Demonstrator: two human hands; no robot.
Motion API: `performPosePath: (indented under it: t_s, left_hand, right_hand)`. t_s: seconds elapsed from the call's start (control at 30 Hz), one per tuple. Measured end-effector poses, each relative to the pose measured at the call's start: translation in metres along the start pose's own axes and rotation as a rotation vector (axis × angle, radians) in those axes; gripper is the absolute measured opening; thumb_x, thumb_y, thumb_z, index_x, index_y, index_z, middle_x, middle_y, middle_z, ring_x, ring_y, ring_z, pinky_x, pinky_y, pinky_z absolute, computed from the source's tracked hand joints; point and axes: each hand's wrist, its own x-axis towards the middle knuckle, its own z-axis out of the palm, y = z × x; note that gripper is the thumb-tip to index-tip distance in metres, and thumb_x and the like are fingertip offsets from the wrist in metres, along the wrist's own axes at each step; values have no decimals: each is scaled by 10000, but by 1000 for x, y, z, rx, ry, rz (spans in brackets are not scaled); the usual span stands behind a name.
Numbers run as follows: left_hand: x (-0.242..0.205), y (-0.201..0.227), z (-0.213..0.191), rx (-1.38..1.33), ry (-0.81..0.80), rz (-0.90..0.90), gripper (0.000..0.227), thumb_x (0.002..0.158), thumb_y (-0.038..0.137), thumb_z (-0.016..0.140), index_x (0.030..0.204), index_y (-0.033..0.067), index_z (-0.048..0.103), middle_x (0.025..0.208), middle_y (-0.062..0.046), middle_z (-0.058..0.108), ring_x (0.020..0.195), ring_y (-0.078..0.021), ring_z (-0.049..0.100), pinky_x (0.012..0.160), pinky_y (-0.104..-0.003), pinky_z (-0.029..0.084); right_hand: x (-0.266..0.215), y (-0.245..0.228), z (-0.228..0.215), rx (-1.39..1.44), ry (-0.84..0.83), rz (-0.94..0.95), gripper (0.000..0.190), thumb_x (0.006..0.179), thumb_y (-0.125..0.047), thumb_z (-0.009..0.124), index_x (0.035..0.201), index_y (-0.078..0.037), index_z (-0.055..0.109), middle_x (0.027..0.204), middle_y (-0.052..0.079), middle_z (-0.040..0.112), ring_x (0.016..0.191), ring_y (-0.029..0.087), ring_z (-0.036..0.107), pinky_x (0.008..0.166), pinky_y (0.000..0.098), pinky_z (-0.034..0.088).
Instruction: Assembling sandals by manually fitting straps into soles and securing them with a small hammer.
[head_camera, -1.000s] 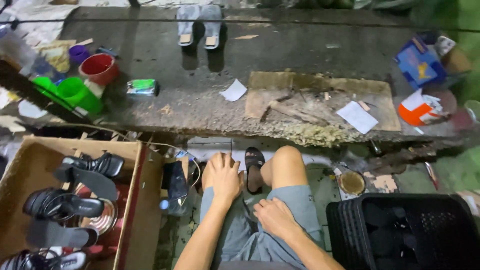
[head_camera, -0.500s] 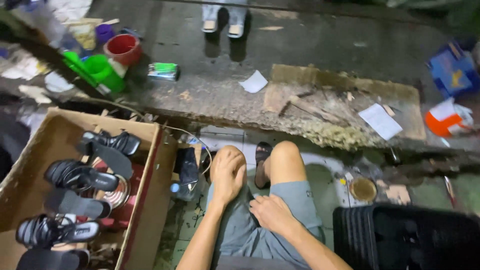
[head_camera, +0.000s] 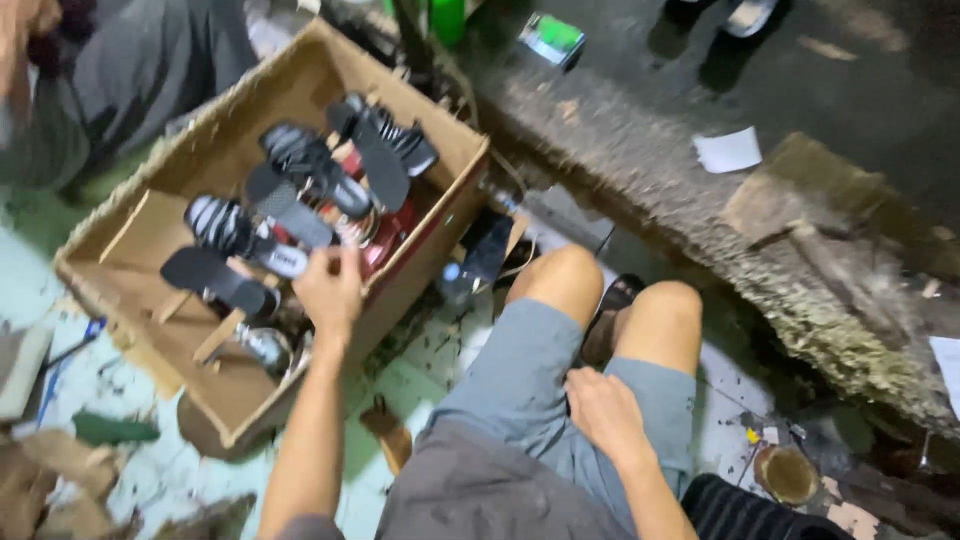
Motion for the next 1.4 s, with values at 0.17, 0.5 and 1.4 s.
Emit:
performPosePath:
  t_s: [0.17,0.5,1.4]
  left_hand:
    - [42,-34,3,214,-378,-10,461,861,230,720,1290,88,625,1125,-207,611,1054,-399,562,912,-491,455]
    - [64,-48,86,718,-488,283,964,738,387,836,1501,9,383,1516,-291,415,1370,-451,416,1146,-626,234]
    - [75,-29,137,311,-218,678,673,693,79,693,1364,54,645,1260,-224,653,1102,-389,675,981,-447,525]
  right_hand:
    - [10,-12,-14,81,-89,32,192,978,-222,498,859,-127,614,800,81,649,707,374,610,702,482,500]
    - [20,-21,-20,134,-118,-22,184,987,-198,502,866,-102,603,758,77,621,646,365,582,679,463,504]
    - [27,68,-86,566,411,194,64,877,-160,732,838,-126,771,747,105,738,736,310,721,680,397,556]
